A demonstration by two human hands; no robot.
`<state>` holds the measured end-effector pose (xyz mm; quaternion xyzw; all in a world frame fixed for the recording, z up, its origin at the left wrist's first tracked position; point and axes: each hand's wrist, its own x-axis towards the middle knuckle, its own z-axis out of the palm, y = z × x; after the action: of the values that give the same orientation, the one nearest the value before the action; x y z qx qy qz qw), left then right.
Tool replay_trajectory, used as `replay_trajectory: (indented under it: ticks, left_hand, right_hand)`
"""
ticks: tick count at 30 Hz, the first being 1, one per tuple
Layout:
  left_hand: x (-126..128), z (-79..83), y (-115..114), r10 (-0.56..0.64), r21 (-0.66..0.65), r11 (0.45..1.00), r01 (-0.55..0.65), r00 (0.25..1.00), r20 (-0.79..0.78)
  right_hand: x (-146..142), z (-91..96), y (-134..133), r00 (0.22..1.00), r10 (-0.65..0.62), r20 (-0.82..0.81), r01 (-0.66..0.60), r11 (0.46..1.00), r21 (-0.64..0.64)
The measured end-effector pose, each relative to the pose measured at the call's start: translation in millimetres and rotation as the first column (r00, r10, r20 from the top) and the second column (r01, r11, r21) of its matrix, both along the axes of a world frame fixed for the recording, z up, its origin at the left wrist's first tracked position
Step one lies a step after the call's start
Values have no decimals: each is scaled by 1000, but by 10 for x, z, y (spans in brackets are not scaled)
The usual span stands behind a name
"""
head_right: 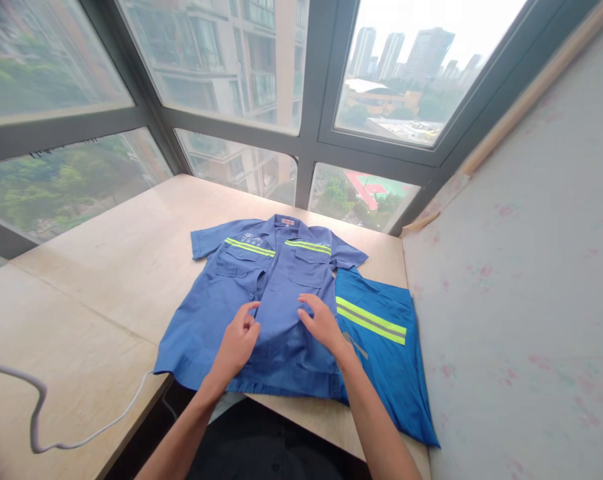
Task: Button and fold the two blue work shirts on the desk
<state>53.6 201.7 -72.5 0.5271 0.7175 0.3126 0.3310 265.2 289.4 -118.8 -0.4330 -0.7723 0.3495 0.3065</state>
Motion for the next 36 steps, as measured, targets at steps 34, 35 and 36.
replay_trajectory:
  ticks: [34,35,36]
  left_hand:
    - [-862,-486,-960,-198,-4,977,213,903,-382]
    - [-875,-478,-941,-207,-8,976,218,913,-352]
    - [-886,-467,-924,-197,-3,978,206,931,-308]
  right_hand:
    - [-850,-37,-268,833,431,347,-513,837,192]
    - [-861,7,-221,863,379,334,-464,857,225]
    - [-875,42,-174,888,320,330,-411,874,258]
